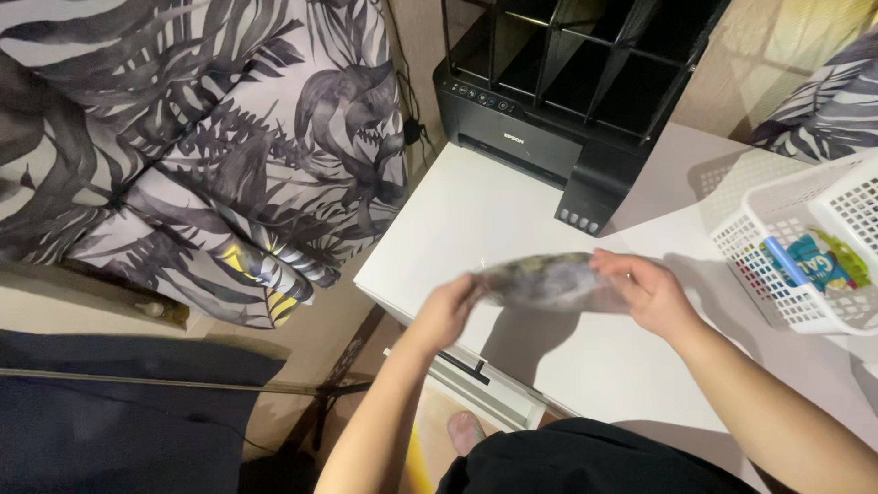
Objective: The person places several cartoon stickers into a small plastic bag, seals the bag, puts it into a larger plastic mailer bag along with a purple package, and then places the mailer on a storage shelf.
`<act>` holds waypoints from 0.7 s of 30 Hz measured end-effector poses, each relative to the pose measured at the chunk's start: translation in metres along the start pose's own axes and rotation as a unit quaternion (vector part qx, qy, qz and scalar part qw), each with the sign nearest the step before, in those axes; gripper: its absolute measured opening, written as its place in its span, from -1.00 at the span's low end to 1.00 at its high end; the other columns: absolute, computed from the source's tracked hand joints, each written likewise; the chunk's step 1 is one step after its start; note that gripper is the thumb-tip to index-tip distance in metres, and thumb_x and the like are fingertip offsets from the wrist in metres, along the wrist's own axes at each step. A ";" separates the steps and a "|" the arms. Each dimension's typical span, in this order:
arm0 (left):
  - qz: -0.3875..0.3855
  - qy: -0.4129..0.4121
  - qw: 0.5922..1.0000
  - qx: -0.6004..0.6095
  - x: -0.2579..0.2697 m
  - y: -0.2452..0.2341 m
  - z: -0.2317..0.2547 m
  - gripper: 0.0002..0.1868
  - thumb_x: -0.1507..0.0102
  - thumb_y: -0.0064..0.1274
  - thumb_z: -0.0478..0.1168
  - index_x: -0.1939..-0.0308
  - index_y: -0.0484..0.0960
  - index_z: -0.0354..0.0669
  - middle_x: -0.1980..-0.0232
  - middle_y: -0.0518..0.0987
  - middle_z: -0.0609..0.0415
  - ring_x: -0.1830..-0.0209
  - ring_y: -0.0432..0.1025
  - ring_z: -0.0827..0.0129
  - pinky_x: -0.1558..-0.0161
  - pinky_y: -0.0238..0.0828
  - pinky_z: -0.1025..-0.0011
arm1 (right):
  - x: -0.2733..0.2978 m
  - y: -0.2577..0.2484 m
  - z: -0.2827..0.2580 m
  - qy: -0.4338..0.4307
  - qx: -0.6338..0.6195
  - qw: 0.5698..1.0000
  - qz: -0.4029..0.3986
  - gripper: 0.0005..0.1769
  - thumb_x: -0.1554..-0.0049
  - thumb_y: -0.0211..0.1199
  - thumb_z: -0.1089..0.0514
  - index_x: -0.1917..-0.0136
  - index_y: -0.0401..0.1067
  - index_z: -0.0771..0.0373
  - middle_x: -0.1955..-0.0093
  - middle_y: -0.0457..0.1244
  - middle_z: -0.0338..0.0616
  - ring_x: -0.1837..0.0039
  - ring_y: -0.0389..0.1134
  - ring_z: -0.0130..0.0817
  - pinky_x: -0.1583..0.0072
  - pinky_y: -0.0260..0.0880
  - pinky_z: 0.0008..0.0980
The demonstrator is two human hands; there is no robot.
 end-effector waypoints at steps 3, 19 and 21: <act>-0.042 0.176 0.983 -0.009 0.040 0.031 0.013 -0.82 -0.28 -0.25 -0.19 0.28 0.45 -0.16 0.29 0.53 -0.17 0.18 0.44 -0.12 0.15 0.35 0.00 | 0.037 0.003 0.025 -0.006 0.036 0.996 -0.077 -0.89 0.03 0.12 0.41 0.18 0.42 0.41 -0.17 0.28 0.13 -0.36 0.15 -0.10 -0.34 0.10 -0.09; 0.076 0.252 0.952 -0.153 0.112 0.102 -0.057 -0.86 -0.22 -0.02 -0.07 0.38 0.44 0.03 0.13 0.58 0.17 -0.09 0.41 0.24 -0.14 0.24 0.18 | 0.129 0.021 0.093 -0.258 0.309 0.915 -0.042 -0.86 0.00 0.17 -0.02 0.21 0.46 0.01 -0.16 0.24 -0.25 -0.18 0.29 -0.26 -0.15 0.32 -0.42; 0.084 0.209 0.967 -0.119 0.109 0.098 -0.056 -0.85 -0.23 -0.04 -0.08 0.39 0.45 0.02 0.18 0.59 0.18 -0.04 0.44 0.24 -0.11 0.27 0.16 | 0.121 0.018 0.091 -0.212 0.289 0.933 -0.024 -0.86 0.00 0.16 -0.03 0.22 0.48 -0.03 -0.17 0.26 -0.34 -0.12 0.33 -0.38 -0.10 0.35 -0.51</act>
Point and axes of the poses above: each hand's wrist, its own x-axis away from the middle knuckle, its own y-axis out of the palm, z = x × y, the point moved 9 cm from there along -x, towards the middle knuckle
